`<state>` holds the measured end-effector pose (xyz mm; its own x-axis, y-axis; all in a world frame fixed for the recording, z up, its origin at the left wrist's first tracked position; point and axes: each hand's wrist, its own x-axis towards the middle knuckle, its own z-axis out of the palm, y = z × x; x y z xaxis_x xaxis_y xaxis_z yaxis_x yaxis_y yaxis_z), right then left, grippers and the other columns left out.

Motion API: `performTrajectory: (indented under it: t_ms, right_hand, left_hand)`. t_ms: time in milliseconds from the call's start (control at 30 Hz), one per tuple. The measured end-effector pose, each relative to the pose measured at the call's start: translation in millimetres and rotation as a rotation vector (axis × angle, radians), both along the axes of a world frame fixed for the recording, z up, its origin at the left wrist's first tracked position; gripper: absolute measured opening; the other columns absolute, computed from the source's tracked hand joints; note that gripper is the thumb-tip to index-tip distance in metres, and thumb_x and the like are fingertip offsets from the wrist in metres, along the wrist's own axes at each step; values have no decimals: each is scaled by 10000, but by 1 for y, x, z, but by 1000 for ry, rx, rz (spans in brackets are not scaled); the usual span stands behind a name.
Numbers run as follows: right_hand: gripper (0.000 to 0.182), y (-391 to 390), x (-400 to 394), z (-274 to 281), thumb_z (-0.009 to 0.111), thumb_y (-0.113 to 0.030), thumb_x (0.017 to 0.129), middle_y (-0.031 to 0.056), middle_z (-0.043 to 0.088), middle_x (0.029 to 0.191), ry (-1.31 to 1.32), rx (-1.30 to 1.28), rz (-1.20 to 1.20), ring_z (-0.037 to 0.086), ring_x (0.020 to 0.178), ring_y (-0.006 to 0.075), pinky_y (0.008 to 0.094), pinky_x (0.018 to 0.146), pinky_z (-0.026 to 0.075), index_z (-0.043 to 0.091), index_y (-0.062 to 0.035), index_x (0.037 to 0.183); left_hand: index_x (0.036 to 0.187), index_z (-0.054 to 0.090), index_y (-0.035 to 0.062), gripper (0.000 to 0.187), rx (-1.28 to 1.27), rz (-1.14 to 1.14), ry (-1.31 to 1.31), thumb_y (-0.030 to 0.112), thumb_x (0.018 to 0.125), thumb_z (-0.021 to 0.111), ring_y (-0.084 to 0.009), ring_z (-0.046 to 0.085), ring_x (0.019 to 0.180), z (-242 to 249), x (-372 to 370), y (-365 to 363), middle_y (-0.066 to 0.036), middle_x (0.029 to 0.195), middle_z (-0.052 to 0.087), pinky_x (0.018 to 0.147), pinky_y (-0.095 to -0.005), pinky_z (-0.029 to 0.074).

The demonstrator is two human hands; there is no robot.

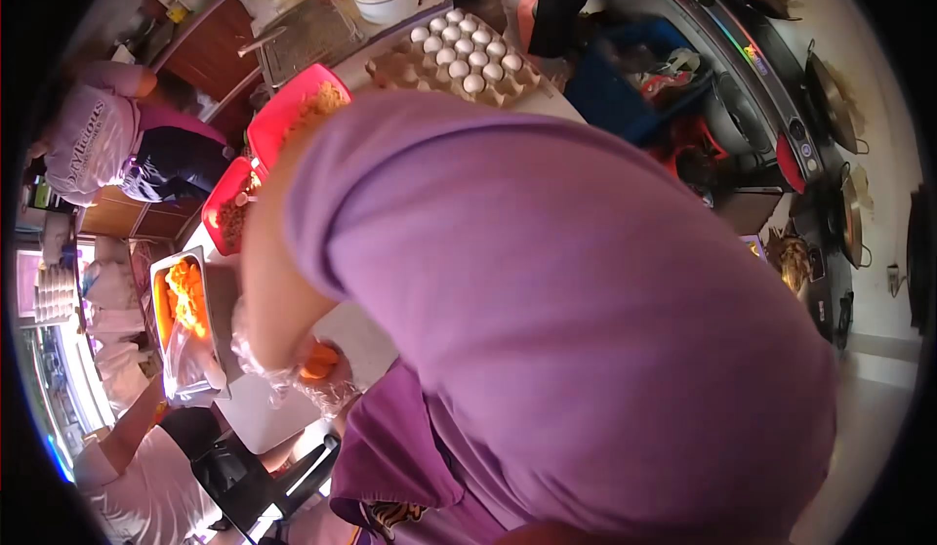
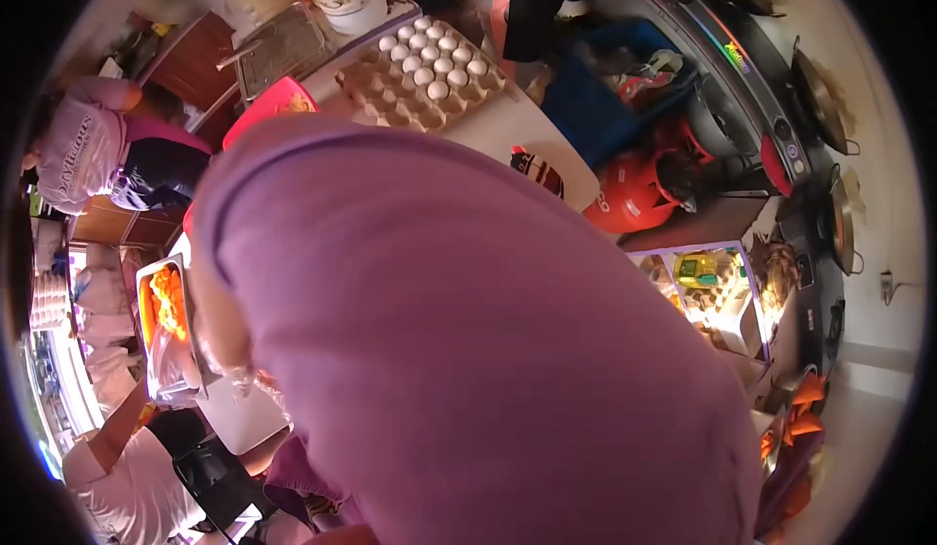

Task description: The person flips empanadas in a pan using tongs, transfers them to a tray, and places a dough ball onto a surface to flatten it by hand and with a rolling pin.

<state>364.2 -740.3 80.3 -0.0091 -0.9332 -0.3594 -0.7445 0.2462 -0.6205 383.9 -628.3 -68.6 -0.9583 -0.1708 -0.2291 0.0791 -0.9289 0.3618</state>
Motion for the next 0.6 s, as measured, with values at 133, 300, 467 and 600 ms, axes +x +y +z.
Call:
performTrajectory:
  t_ms: [133,300,467,600]
  right_hand:
    - [820,-14,14,1,501,-698,764,191,418,1373,72,94,-35,365,1308,356,524,1071,279,449,-89,1311]
    - [798,-25,42,9,509,-684,767,197,425,1369,62,88,160,364,1309,360,535,1075,265,479,-78,1285]
    - [676,5,31,22,538,-592,805,227,494,1288,234,-239,576,409,1275,370,521,1077,263,566,-23,1168]
    - [739,3,44,-21,504,-626,812,236,443,1344,124,-516,517,368,1294,397,522,1090,223,523,-27,1245]
  left_hand:
    - [1273,444,94,595,55,27,-17,570,921,387,-257,530,1112,-6,12,-6,-122,1233,514,917,-385,466]
    - [1284,439,97,616,27,308,-141,586,913,386,-270,516,1135,2,124,-39,-132,1253,504,941,-403,446]
    - [1295,434,100,637,-62,660,-39,602,905,384,-282,502,1157,35,188,-81,-141,1272,495,965,-422,426]
    - [1303,430,103,654,-81,813,110,615,899,383,-292,491,1175,48,203,-101,-149,1287,487,984,-436,410]
